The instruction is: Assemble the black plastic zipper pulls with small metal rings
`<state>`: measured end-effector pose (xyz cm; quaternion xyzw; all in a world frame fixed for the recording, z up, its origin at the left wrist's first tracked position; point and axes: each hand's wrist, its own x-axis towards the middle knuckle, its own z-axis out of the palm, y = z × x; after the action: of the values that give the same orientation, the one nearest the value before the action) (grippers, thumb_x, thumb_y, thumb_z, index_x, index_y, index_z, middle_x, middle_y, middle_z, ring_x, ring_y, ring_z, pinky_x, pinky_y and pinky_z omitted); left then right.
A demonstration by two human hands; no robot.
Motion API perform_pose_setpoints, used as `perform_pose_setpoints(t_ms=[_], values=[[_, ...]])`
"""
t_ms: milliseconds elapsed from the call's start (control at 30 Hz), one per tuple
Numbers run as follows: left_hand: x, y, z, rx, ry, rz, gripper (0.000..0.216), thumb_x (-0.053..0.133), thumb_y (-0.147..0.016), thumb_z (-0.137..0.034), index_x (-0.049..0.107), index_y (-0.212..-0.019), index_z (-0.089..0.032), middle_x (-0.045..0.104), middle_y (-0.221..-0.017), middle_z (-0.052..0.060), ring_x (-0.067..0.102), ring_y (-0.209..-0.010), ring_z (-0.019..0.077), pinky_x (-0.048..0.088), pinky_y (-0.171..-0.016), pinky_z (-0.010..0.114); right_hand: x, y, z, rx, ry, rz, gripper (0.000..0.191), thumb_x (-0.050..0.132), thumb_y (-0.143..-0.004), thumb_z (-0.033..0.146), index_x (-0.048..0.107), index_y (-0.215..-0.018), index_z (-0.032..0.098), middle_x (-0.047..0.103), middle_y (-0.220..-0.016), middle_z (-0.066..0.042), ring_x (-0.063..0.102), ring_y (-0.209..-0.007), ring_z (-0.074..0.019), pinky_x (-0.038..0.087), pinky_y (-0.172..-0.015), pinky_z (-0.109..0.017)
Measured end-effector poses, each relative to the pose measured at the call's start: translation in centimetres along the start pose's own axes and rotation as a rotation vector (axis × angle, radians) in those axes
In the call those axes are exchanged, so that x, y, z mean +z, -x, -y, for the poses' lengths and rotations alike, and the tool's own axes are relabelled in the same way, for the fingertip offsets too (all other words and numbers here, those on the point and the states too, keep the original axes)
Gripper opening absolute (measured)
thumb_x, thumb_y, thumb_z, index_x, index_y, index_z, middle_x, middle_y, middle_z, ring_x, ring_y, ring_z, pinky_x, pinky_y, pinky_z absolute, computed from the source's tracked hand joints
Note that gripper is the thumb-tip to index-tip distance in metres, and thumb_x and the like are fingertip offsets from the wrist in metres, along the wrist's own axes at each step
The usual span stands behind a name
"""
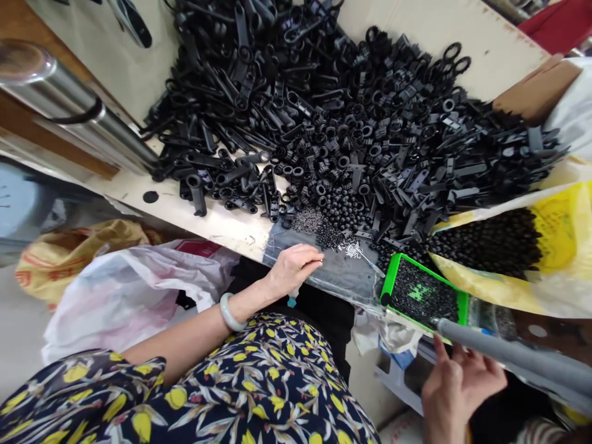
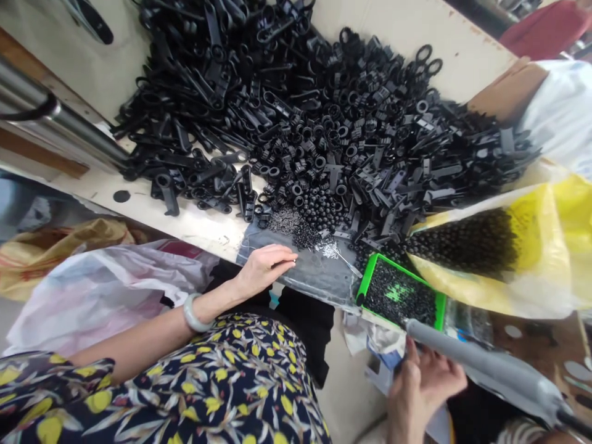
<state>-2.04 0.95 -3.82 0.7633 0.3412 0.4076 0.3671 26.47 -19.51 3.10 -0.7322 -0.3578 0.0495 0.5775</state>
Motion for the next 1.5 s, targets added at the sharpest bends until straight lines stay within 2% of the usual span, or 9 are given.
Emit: perform_pose_setpoints(t_ms=[67,200,300,400,500,600,767,967,1500], values=[[0.0,0.0,0.0,0.001,0.002,-0.009,0.013,0.070,-0.095,-0.019,0.079,-0.105,-0.016,0.080,-0.103,0.009,0.075,-0.095,0.0206,0.061,-0.088,0.035,2.1,-3.5,0.4,0.024,-0.127,0.096,0.081,0.088,-0.068,0.053,0.047,-0.136,0.039,0.065,-0.128,-0.006,0.071,-0.109,-0.0299,0.060,-0.095,-0.061],[0.3,0.0,-0.1,0.017,-0.008,-0.027,0.012,0.069,-0.096,-0.018,0.078,-0.104,-0.017,0.080,-0.102,0.008,0.075,-0.094,0.0208,0.061,-0.087,0.036,7.3,-6.8,2.3,-0.025,-0.226,0.192,0.055,0.078,-0.083,0.044,0.057,-0.130,0.026,0.069,-0.094,-0.002,0.068,-0.068,-0.0192,0.064,-0.079,-0.052],[0.5,0.1,-0.1,0.021,-0.011,-0.037,0.010,0.069,-0.095,-0.016,0.077,-0.101,-0.016,0.080,-0.100,0.008,0.074,-0.092,0.0206,0.060,-0.085,0.035,10.4,-6.3,4.1,-0.078,-0.299,0.358,0.059,0.079,-0.084,0.037,0.054,-0.137,0.028,0.068,-0.094,-0.001,0.070,-0.073,-0.0203,0.065,-0.081,-0.053],[0.6,0.1,-0.1,0.001,-0.011,-0.039,0.009,0.068,-0.096,-0.017,0.076,-0.101,-0.016,0.079,-0.101,0.008,0.074,-0.093,0.0208,0.059,-0.086,0.035,12.7,-5.0,5.5,-0.074,-0.389,0.637,0.071,0.080,-0.084,0.041,0.045,-0.146,0.035,0.067,-0.100,-0.001,0.070,-0.088,-0.0231,0.064,-0.089,-0.056],[0.5,0.1,-0.2,-0.013,-0.015,-0.025,0.011,0.066,-0.097,-0.018,0.076,-0.102,-0.017,0.079,-0.102,0.009,0.074,-0.095,0.0212,0.059,-0.088,0.036,15.1,-3.8,6.4,-0.093,-0.435,0.810,0.048,0.077,-0.087,0.037,0.057,-0.131,0.035,0.065,-0.096,0.001,0.068,-0.087,-0.0213,0.065,-0.091,-0.053],[0.4,0.0,-0.4,-0.013,-0.003,-0.024,0.012,0.066,-0.096,-0.016,0.076,-0.102,-0.017,0.079,-0.102,0.008,0.074,-0.095,0.0212,0.059,-0.088,0.035,17.7,-2.6,7.0,-0.170,-0.546,0.691,0.016,0.071,-0.091,0.030,0.063,-0.104,0.030,0.064,-0.082,0.004,0.065,-0.074,-0.0183,0.066,-0.082,-0.046],[0.4,0.1,-0.2,0.007,-0.002,-0.027,0.012,0.066,-0.096,-0.015,0.076,-0.102,-0.015,0.079,-0.103,0.009,0.074,-0.095,0.0211,0.059,-0.088,0.035,21.3,-0.8,7.5,-0.118,-0.634,0.464,0.039,0.065,-0.091,0.028,0.053,-0.128,0.028,0.063,-0.067,0.009,0.059,-0.051,-0.0150,0.056,-0.054,-0.031],[0.3,0.0,-0.1,-0.009,0.023,-0.017,0.011,0.067,-0.095,-0.015,0.077,-0.101,-0.015,0.079,-0.101,0.009,0.074,-0.094,0.0210,0.060,-0.087,0.034,22.8,0.1,7.6,-0.024,-0.645,0.459,0.027,0.066,-0.092,0.034,0.046,-0.109,0.027,0.056,-0.058,0.013,0.051,-0.044,-0.0131,0.049,-0.050,-0.028],[0.6,0.1,-0.2,-0.041,0.031,-0.001,0.011,0.066,-0.096,-0.013,0.075,-0.101,-0.017,0.079,-0.102,0.007,0.073,-0.095,0.0207,0.058,-0.088,0.035,23.6,0.5,7.0,-0.055,-0.686,0.470,0.022,0.065,-0.093,0.025,0.046,-0.104,0.029,0.056,-0.060,0.012,0.050,-0.043,-0.0129,0.045,-0.044,-0.027]])
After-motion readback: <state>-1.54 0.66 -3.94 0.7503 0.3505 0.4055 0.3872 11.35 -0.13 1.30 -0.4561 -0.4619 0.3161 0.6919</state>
